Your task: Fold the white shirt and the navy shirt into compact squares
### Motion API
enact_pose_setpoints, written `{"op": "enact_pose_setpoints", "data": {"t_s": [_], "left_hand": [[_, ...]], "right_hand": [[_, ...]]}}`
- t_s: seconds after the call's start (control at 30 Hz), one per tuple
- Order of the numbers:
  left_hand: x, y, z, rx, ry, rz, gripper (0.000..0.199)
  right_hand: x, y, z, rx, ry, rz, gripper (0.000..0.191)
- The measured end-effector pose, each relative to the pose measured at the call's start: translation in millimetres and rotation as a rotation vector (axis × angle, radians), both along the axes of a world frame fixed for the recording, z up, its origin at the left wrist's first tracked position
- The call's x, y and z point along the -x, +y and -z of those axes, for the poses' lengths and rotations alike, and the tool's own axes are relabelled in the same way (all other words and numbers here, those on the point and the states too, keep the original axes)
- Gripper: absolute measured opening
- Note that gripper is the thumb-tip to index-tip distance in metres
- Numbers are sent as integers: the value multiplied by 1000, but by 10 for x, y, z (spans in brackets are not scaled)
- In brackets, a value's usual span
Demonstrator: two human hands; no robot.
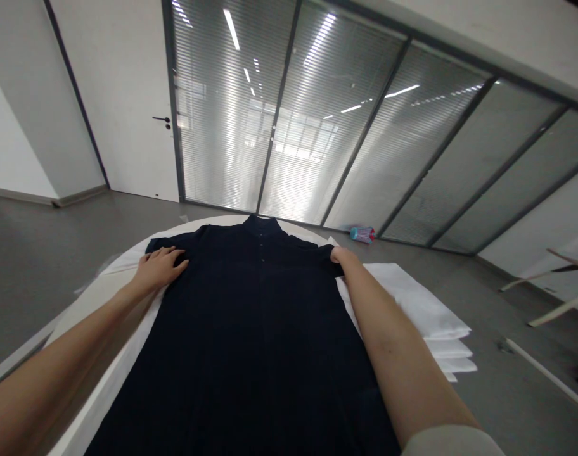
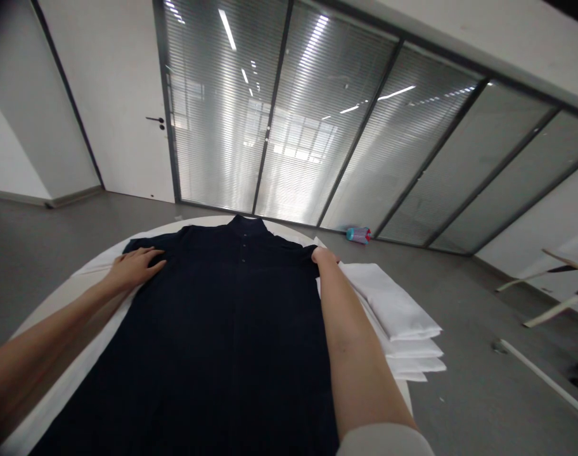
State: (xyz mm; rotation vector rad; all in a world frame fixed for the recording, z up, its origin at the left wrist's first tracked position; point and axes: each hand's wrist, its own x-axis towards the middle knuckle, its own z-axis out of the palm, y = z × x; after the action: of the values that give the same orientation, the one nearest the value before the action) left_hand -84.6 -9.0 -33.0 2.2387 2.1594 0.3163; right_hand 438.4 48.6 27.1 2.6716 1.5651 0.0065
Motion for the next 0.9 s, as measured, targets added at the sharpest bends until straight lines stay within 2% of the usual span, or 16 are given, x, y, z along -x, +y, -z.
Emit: {"op": "enact_pose_setpoints", "data": {"t_s": [0.13, 0.27, 0.63, 0.77, 0.9], "left_hand": [[7, 6, 17, -15, -11, 3, 62], [10, 8, 26, -16, -16, -1, 62], [21, 12, 29, -16, -24, 2, 63], [19, 29, 44, -23, -43, -5, 61], [84, 20, -29, -88, -143, -44, 59]], "right_hand": [[-8, -14, 5, 100, 24, 48, 45], [-4, -56, 5, 118, 35, 53, 47], [77, -86, 51, -10, 29, 45, 49], [62, -97, 12, -38, 38, 15, 44], [82, -116, -53, -97, 9, 47, 40]]}}
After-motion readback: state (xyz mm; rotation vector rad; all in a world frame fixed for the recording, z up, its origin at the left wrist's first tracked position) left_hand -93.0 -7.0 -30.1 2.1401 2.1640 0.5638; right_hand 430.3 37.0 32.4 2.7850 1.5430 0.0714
